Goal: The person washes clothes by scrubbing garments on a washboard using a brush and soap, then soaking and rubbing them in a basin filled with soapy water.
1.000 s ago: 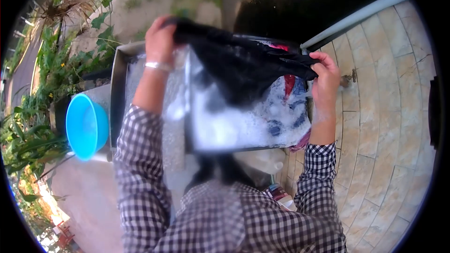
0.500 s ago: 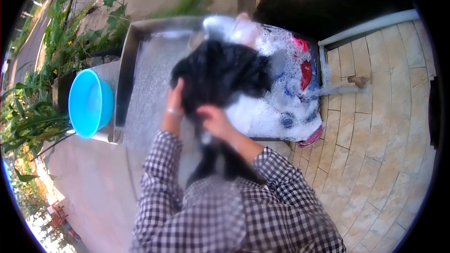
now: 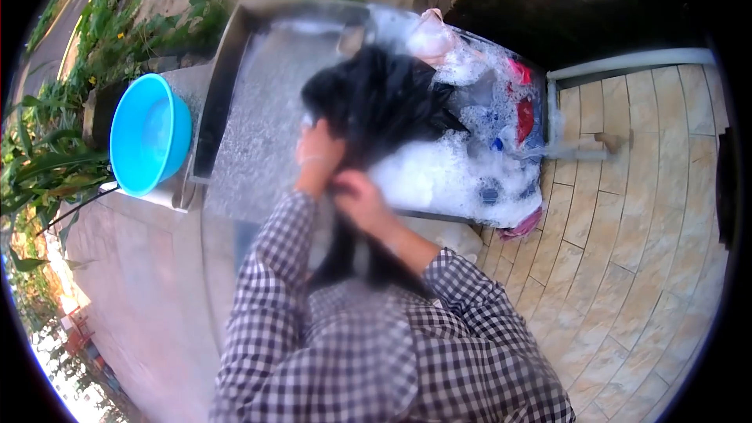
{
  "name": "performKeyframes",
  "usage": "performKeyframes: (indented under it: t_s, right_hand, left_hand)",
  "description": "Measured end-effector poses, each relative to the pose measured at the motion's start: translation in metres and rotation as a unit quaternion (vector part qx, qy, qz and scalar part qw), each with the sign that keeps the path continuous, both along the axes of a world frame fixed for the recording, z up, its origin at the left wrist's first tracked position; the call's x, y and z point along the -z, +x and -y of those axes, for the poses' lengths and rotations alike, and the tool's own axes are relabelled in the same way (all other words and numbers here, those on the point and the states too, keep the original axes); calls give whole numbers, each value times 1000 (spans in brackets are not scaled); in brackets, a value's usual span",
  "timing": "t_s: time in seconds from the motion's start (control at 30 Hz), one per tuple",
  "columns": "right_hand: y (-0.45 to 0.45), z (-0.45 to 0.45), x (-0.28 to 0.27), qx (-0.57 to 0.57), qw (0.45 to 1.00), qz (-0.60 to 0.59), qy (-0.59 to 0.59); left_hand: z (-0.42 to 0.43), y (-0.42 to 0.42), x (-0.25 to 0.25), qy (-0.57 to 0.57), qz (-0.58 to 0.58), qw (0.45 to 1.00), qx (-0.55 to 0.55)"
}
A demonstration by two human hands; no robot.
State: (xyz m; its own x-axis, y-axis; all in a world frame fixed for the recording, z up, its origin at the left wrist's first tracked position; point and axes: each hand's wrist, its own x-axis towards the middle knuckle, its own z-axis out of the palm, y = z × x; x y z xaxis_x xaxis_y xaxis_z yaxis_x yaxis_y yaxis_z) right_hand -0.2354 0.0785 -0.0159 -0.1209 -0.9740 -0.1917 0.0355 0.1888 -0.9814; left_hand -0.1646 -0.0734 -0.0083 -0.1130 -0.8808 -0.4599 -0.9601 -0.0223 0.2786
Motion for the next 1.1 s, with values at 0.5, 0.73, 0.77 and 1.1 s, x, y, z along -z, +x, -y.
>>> performKeyframes:
  t_s: [0.5,0.73,0.77,1.1]
  right_hand:
    - [24,-23,20,-19,992,-123,-39]
    - [28,-25,17,-27,988,-139,-58]
    - [28,-26,18,-26,988,-141,-55]
    - [34,-25,16,-30,989,-142,-25]
  left_hand:
    - [28,8,27,10,-79,997,25]
    - [17,-8,1,3,33,999,8]
    - [17,-12,-3,27,41,999,20]
    - [64,41,93,122,-310,938,-97]
